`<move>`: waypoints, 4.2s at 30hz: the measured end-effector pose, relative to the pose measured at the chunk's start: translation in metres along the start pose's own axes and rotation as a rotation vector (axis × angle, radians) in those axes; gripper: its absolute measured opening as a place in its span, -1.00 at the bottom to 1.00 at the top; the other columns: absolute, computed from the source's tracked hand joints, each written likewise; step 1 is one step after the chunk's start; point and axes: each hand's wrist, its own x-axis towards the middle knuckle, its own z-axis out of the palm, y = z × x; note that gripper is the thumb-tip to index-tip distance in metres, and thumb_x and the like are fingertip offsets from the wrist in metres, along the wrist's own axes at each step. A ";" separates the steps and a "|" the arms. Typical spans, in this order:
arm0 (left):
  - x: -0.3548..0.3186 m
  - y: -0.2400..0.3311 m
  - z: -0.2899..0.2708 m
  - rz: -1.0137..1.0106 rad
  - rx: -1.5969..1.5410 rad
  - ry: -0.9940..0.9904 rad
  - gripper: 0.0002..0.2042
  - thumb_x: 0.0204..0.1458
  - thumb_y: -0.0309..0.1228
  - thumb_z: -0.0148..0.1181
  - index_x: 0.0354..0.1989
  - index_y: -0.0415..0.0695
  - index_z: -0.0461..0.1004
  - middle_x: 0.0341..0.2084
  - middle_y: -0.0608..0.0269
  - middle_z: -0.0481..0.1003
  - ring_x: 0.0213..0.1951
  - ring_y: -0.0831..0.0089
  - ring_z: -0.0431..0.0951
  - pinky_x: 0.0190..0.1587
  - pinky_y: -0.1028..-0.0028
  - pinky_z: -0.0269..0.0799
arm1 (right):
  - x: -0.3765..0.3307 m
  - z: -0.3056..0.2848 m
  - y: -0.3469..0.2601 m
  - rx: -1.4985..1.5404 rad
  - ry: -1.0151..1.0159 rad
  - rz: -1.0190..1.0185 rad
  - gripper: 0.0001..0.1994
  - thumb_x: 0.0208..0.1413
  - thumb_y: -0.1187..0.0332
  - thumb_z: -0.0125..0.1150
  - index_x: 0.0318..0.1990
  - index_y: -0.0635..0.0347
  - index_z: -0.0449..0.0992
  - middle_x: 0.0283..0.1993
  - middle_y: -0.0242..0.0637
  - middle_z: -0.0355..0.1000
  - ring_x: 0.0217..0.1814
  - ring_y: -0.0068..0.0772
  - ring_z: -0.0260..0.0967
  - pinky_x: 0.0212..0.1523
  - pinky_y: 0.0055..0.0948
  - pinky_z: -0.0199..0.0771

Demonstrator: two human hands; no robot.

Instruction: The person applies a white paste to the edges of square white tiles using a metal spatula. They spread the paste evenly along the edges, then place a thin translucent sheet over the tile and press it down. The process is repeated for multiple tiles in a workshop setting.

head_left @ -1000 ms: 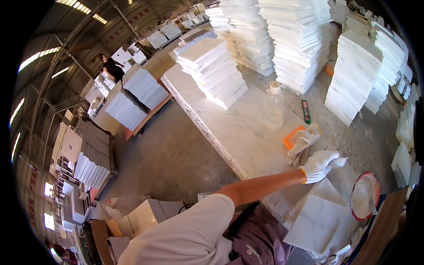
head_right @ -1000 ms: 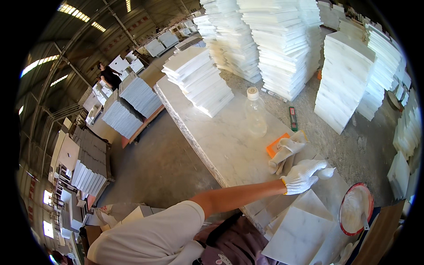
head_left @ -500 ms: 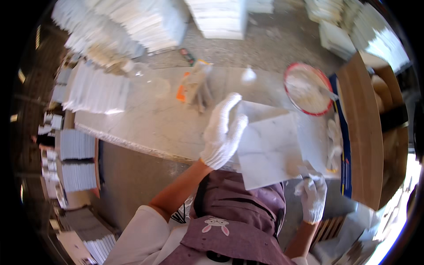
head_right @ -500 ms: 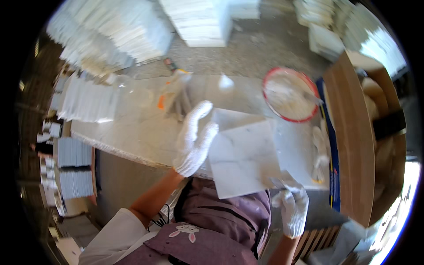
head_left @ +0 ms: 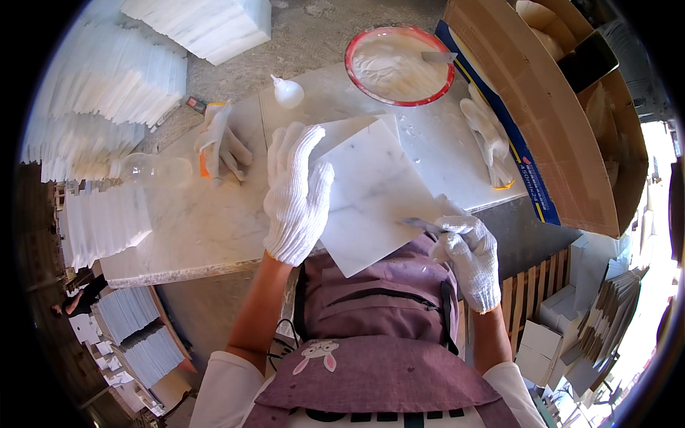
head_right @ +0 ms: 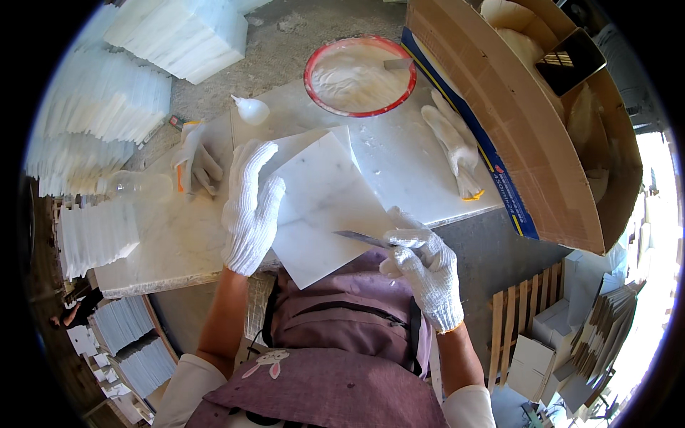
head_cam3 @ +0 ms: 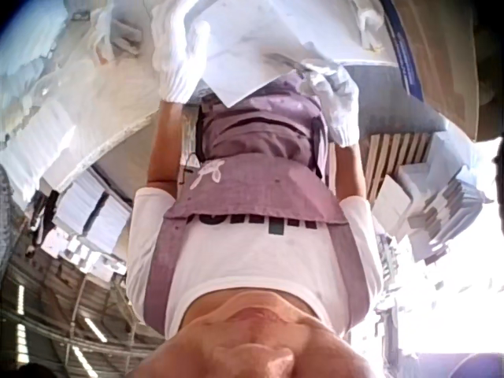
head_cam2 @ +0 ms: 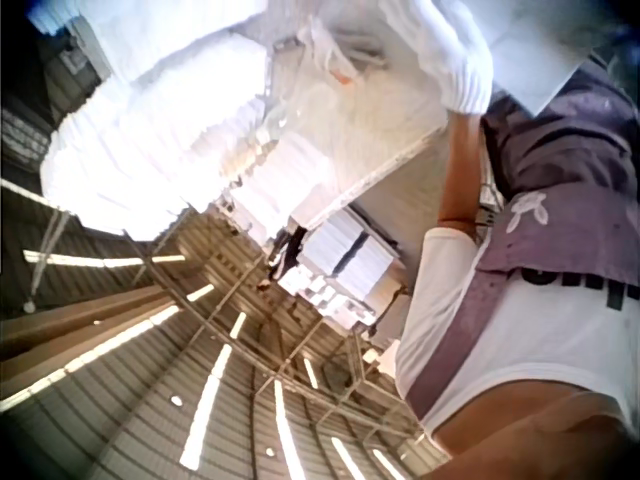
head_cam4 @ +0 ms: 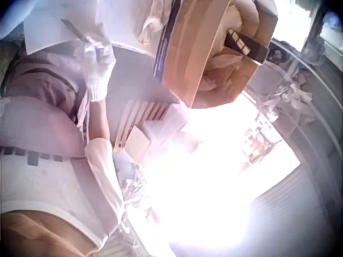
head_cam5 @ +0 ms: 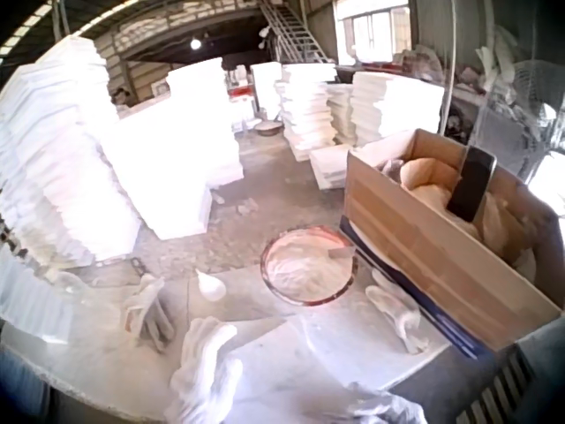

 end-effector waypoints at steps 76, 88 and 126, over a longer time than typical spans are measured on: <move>-0.002 0.019 0.006 0.211 0.009 0.024 -0.65 0.09 -0.56 0.22 0.09 -0.19 0.46 0.04 0.05 0.49 0.15 0.03 0.43 0.23 0.16 0.29 | 0.026 -0.001 -0.025 -0.353 0.337 -0.169 -0.76 0.19 0.46 0.26 0.00 0.27 0.60 -0.28 -0.27 0.59 -0.44 -0.64 0.50 -0.40 -0.65 0.48; 0.007 0.043 -0.003 0.228 0.024 -0.196 -0.42 -0.05 -0.30 0.42 0.20 -0.05 0.43 0.22 0.07 0.37 0.25 0.02 0.33 0.30 0.13 0.24 | 0.021 -0.017 -0.023 -0.229 0.432 -0.283 -0.77 0.26 0.41 0.18 0.01 0.29 0.59 -0.29 -0.30 0.54 -0.42 -0.68 0.41 -0.37 -0.66 0.42; -0.020 0.133 0.035 0.513 -0.563 -0.589 -0.29 -0.02 -0.01 0.32 0.25 -0.17 0.36 0.30 -0.01 0.26 0.36 -0.01 0.22 0.41 -0.09 0.06 | 0.052 -0.043 -0.024 0.222 0.219 -0.079 -0.80 0.31 0.33 0.19 -0.07 0.28 0.54 -0.35 -0.41 0.46 -0.42 -0.75 0.30 -0.45 -0.75 0.25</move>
